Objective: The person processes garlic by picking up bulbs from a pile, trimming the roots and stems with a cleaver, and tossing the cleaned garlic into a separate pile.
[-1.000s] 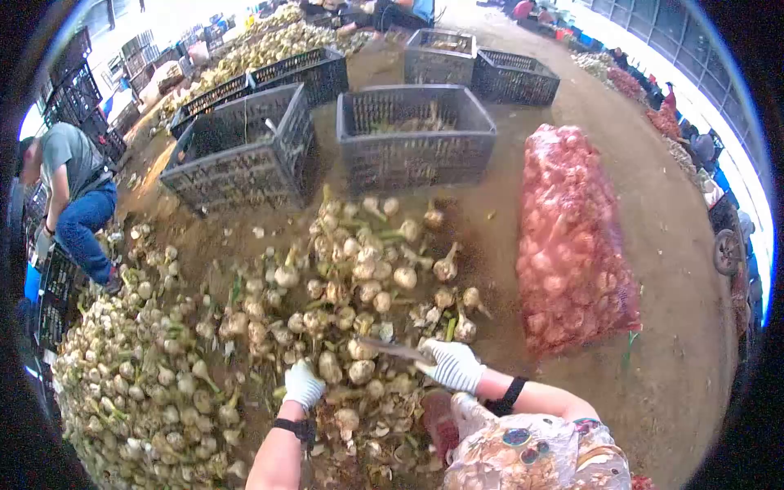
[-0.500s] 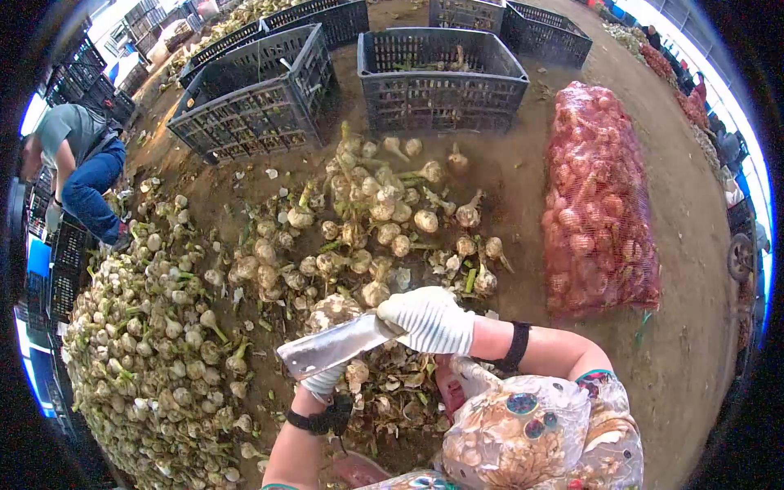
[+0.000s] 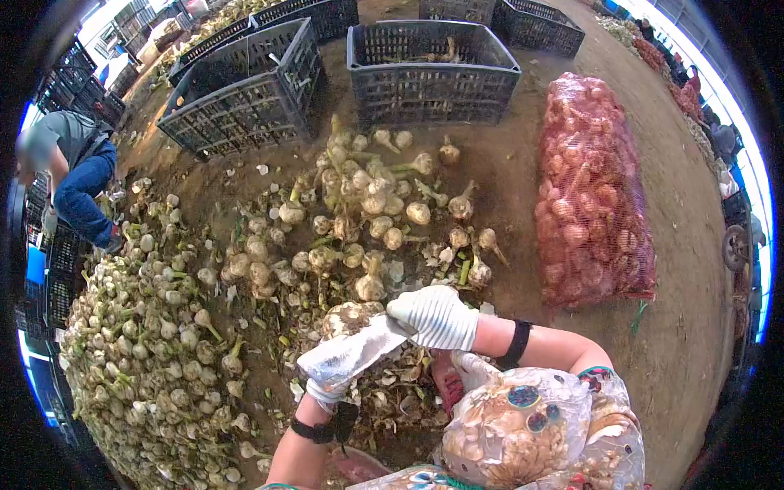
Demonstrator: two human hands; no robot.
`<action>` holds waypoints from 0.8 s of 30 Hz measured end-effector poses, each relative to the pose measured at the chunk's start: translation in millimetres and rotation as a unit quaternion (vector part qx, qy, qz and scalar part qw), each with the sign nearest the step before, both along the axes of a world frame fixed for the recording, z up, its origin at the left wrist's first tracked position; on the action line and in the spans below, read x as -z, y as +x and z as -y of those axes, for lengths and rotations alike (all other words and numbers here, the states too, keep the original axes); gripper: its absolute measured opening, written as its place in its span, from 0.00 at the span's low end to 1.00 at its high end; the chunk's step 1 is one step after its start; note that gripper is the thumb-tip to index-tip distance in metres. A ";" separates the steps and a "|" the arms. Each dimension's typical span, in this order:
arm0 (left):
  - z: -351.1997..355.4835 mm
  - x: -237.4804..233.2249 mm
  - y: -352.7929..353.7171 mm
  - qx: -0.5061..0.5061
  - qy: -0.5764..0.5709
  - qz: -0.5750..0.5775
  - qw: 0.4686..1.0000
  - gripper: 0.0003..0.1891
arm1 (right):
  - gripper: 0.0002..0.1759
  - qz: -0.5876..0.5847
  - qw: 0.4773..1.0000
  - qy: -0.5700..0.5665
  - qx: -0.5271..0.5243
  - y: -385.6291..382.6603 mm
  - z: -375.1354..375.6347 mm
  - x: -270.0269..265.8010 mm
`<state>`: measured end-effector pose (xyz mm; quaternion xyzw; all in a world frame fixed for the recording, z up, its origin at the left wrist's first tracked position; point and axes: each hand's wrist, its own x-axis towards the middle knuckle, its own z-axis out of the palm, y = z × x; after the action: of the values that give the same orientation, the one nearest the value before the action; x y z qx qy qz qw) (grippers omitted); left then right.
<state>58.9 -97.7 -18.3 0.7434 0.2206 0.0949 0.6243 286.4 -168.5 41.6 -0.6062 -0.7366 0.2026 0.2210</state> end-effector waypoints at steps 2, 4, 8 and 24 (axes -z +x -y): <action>8.2 10.8 1.7 -0.053 -0.058 0.053 0.995 0.17 | 0.03 -0.006 1.000 -0.007 0.005 2.2 2.0 -0.8; -1.4 -18.6 16.2 -0.042 -0.041 0.019 0.998 0.16 | 0.04 0.011 0.999 -0.001 0.045 13.2 5.6 22.4; 4.1 -13.4 28.0 -0.131 -0.526 0.212 0.813 0.17 | 0.09 0.132 0.960 -0.068 0.236 80.5 36.7 69.6; -9.9 13.0 36.4 -0.272 -0.599 0.355 0.664 0.30 | 0.06 0.130 0.990 0.051 0.032 -7.6 -4.7 14.5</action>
<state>95.4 -87.9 -31.3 0.0265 0.1834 0.3647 0.9125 278.8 -163.8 27.2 -0.6387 -0.7486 0.0775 0.1603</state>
